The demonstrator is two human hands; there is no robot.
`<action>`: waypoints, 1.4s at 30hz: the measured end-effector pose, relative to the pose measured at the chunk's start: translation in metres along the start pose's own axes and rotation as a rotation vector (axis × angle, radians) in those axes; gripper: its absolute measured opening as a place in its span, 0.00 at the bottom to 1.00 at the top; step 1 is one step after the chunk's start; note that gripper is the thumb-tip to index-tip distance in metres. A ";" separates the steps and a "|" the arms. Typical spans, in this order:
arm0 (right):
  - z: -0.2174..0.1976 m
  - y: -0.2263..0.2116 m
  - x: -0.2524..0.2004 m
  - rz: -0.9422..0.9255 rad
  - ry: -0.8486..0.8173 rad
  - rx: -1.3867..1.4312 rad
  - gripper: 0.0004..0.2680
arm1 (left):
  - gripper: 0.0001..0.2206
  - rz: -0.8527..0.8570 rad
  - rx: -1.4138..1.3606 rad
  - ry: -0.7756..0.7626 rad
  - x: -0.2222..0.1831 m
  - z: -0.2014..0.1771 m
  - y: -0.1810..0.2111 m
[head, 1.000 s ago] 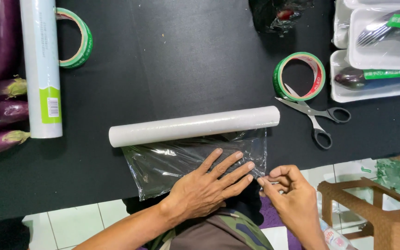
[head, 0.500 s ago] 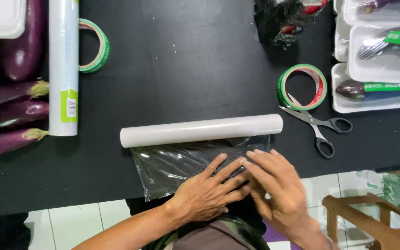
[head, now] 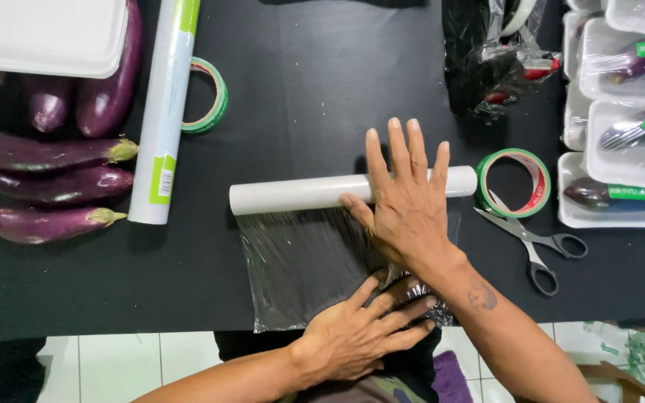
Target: Packaging individual eggplants by placing them on styrofoam trays, wrapping them in plastic film, and securing them with tape.
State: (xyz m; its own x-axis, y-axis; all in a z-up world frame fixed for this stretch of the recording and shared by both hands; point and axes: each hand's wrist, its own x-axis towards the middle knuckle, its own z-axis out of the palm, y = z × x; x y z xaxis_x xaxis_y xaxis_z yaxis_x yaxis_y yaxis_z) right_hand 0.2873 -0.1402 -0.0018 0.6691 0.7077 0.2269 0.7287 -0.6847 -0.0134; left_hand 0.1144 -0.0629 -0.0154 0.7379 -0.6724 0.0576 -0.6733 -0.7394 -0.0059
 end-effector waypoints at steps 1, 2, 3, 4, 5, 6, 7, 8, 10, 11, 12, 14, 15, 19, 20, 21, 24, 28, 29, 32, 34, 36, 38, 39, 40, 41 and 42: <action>0.003 0.002 0.008 -0.005 -0.002 0.001 0.30 | 0.51 -0.005 -0.001 0.000 -0.001 0.002 0.001; 0.005 0.004 0.015 0.010 0.004 0.004 0.29 | 0.50 -0.008 0.000 0.010 -0.002 0.003 0.002; 0.007 0.007 0.023 0.026 0.012 0.006 0.29 | 0.50 -0.010 0.003 0.020 -0.002 0.005 0.002; 0.010 0.008 0.030 0.022 0.011 0.006 0.29 | 0.50 -0.014 0.003 0.021 -0.002 0.004 0.002; 0.014 0.009 0.037 0.053 0.051 0.012 0.27 | 0.49 -0.010 0.014 0.015 -0.002 0.003 0.001; 0.016 0.009 0.044 0.085 0.091 0.019 0.26 | 0.49 -0.007 0.026 0.008 -0.002 0.002 0.001; 0.018 0.009 0.050 0.082 0.092 0.022 0.26 | 0.49 -0.010 0.027 0.006 -0.002 0.003 0.001; 0.019 0.009 0.056 0.142 0.096 0.079 0.23 | 0.47 -0.019 0.020 0.024 -0.003 0.003 0.001; 0.018 0.009 0.064 0.198 0.101 0.136 0.21 | 0.46 -0.031 0.015 0.044 -0.003 0.003 0.001; 0.017 0.009 0.066 0.186 0.137 0.155 0.19 | 0.44 -0.024 0.008 0.045 -0.004 0.003 0.000; 0.015 0.009 0.067 0.173 0.173 0.175 0.17 | 0.41 -0.017 0.000 0.046 -0.004 0.004 0.000; 0.001 -0.005 0.055 0.106 0.163 0.227 0.18 | 0.43 -0.024 -0.019 0.055 -0.005 0.005 -0.001; -0.006 -0.012 0.049 0.042 0.152 0.280 0.19 | 0.45 -0.029 -0.038 0.063 -0.005 0.005 0.000; 0.009 -0.039 0.050 -0.001 0.026 0.181 0.25 | 0.44 -0.010 -0.025 -0.006 -0.003 0.008 0.002; 0.015 -0.038 0.058 0.025 0.065 0.133 0.24 | 0.45 -0.023 -0.027 0.011 -0.003 0.008 0.002; 0.021 -0.037 0.067 0.047 0.105 0.085 0.25 | 0.46 -0.039 -0.027 0.030 -0.003 0.008 0.003; 0.037 -0.033 0.095 0.162 0.134 0.063 0.24 | 0.47 -0.022 -0.051 0.002 -0.003 0.004 0.001; 0.043 -0.023 0.133 0.271 0.126 0.162 0.23 | 0.50 -0.044 -0.038 -0.001 -0.005 0.005 0.003; 0.044 -0.021 0.141 0.283 0.201 0.174 0.21 | 0.51 -0.043 -0.019 0.004 -0.005 0.004 0.002; 0.053 -0.011 0.159 0.231 0.331 0.235 0.18 | 0.50 -0.045 0.007 0.019 -0.005 0.000 0.000; 0.042 -0.014 0.148 0.170 0.377 0.279 0.16 | 0.49 -0.046 0.002 0.030 -0.005 0.000 0.000; 0.008 -0.028 0.121 0.051 0.304 0.337 0.18 | 0.51 -0.041 -0.002 0.059 -0.004 0.004 -0.001; 0.012 -0.032 0.095 0.039 0.228 0.227 0.20 | 0.50 -0.057 -0.019 0.103 -0.006 0.006 0.000; 0.013 -0.033 0.082 0.026 0.155 0.124 0.22 | 0.49 -0.074 -0.034 0.141 -0.006 0.007 0.001; 0.019 -0.032 0.082 0.026 0.153 0.119 0.22 | 0.49 -0.073 -0.037 0.146 -0.005 0.009 0.001; 0.025 -0.032 0.082 0.000 0.125 0.112 0.23 | 0.48 -0.072 -0.040 0.143 -0.006 0.011 0.002; 0.031 -0.031 0.082 -0.026 0.098 0.105 0.24 | 0.47 -0.071 -0.044 0.140 -0.007 0.013 0.003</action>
State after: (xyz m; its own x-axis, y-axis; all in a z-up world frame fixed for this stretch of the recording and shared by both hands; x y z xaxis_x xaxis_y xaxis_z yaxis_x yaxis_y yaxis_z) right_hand 0.3239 -0.0555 -0.0134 0.6365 0.7008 0.3221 0.7600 -0.6409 -0.1075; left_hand 0.1083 -0.0610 -0.0289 0.7725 -0.6045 0.1945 -0.6229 -0.7809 0.0468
